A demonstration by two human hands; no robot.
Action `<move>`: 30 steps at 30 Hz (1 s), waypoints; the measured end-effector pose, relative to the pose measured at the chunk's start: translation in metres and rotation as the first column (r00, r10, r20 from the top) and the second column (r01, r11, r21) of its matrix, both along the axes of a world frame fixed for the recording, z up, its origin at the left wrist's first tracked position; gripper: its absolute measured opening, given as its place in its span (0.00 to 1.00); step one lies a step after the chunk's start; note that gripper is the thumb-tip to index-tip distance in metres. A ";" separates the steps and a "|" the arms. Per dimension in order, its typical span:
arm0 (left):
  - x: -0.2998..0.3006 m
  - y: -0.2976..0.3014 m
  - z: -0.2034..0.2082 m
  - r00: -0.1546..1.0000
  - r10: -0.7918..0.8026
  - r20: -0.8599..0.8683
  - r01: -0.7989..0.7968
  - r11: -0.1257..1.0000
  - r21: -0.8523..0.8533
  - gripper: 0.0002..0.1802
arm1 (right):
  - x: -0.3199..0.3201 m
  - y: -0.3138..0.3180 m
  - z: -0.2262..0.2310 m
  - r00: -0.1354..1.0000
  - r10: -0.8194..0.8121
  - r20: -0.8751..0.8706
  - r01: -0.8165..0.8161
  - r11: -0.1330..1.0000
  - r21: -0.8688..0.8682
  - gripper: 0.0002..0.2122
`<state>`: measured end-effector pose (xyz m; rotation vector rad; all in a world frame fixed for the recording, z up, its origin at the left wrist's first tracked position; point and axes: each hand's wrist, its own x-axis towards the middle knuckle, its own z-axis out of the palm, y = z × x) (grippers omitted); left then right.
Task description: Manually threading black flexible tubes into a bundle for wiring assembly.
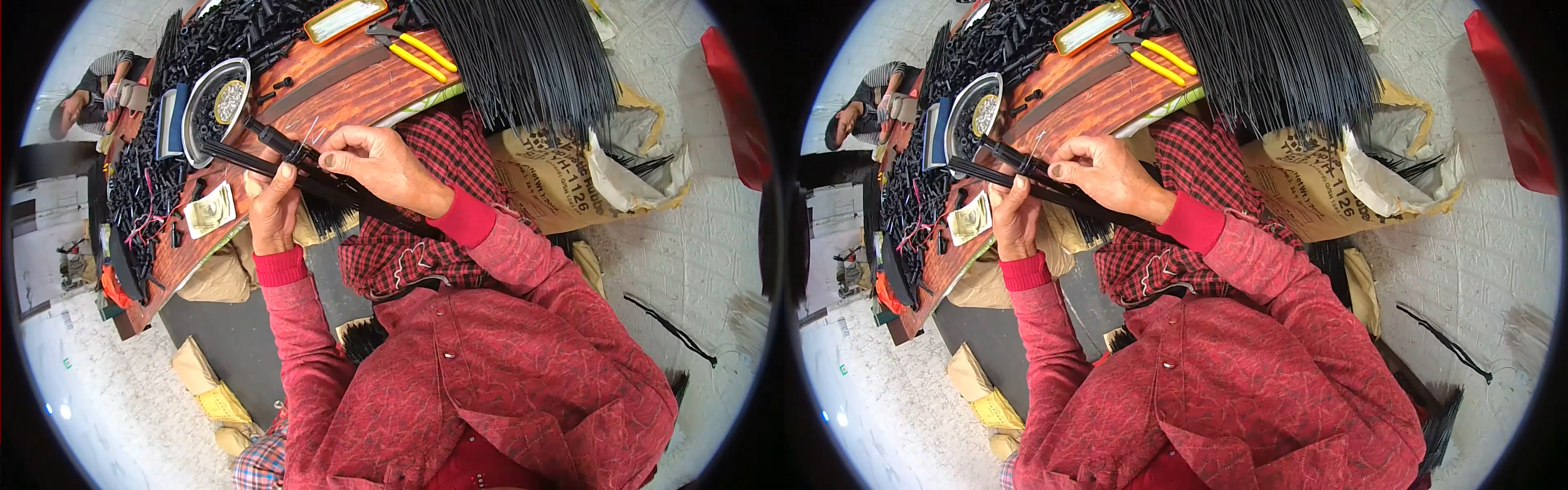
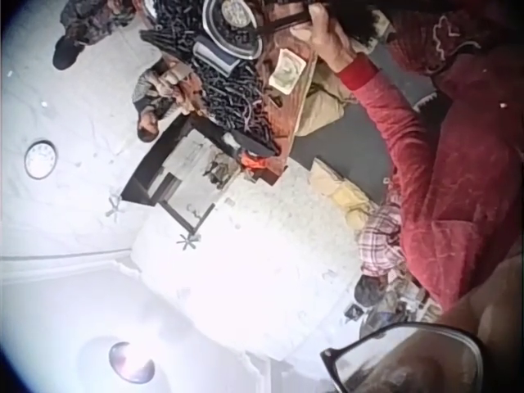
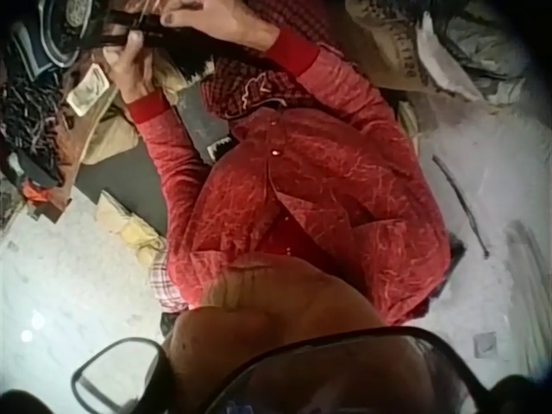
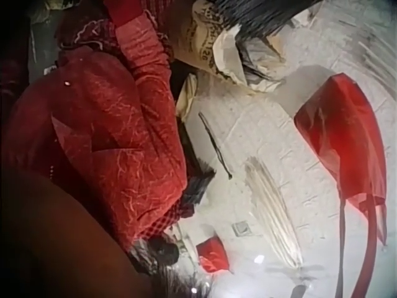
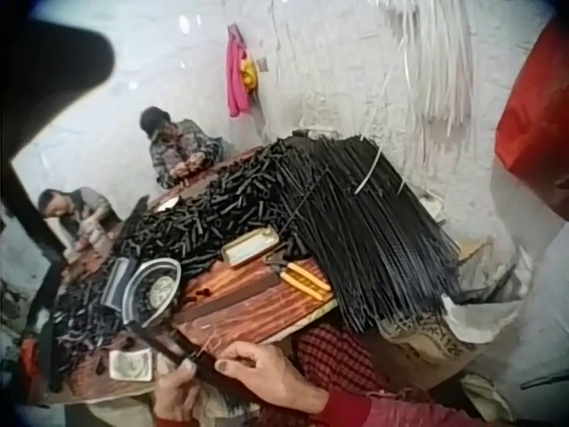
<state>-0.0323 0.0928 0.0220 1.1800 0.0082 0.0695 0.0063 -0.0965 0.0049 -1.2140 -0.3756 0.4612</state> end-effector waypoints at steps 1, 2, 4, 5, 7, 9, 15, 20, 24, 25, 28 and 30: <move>0.000 -0.001 0.001 1.000 0.001 0.001 -0.001 1.000 0.000 0.25 | 0.000 -0.002 0.004 1.000 0.001 0.001 -0.001 1.000 0.000 0.06; 0.000 -0.002 0.002 1.000 -0.006 0.005 0.006 1.000 0.014 0.25 | -0.001 -0.005 0.008 0.998 -0.015 0.056 0.018 0.999 -0.050 0.06; 0.000 -0.004 0.004 1.000 -0.014 0.011 0.014 1.000 0.026 0.24 | -0.004 -0.006 0.011 0.993 -0.029 0.113 0.040 0.994 -0.100 0.06; 0.000 -0.005 0.005 1.000 -0.022 0.017 0.021 0.999 0.039 0.24 | -0.004 -0.006 0.011 0.988 -0.057 0.144 0.075 0.990 -0.120 0.05; 0.000 -0.007 0.007 0.999 -0.029 0.025 0.028 0.998 0.050 0.24 | -0.005 -0.003 0.010 0.981 -0.084 0.178 0.110 0.984 -0.139 0.05; -0.001 -0.010 0.009 0.999 0.000 0.034 -0.002 0.997 0.075 0.25 | -0.004 0.001 0.011 0.967 -0.149 0.207 0.152 0.988 -0.001 0.05; -0.007 -0.010 0.017 0.999 0.031 -0.012 -0.029 0.989 0.148 0.25 | -0.002 -0.006 0.015 0.977 -0.085 0.195 0.109 0.987 -0.116 0.06; -0.010 -0.012 0.025 0.998 0.060 0.008 -0.060 0.973 0.221 0.24 | -0.003 -0.003 0.013 0.971 -0.108 0.211 0.128 0.988 -0.082 0.06; -0.013 -0.019 0.026 0.990 0.141 0.002 -0.138 0.962 0.237 0.24 | -0.002 -0.007 0.018 0.972 -0.108 0.209 0.134 0.984 -0.114 0.06; -0.013 -0.021 0.025 0.990 0.140 0.001 -0.137 0.962 0.235 0.24 | -0.002 -0.007 0.017 0.972 -0.108 0.208 0.134 0.984 -0.116 0.06; -0.014 -0.024 0.023 0.983 0.181 0.018 -0.179 0.950 0.257 0.23 | -0.002 -0.005 0.018 0.962 -0.147 0.229 0.167 0.983 -0.071 0.06; -0.014 -0.025 0.022 0.983 0.180 0.048 -0.186 0.957 0.223 0.22 | -0.003 -0.005 0.020 0.966 -0.156 0.207 0.173 0.982 -0.069 0.06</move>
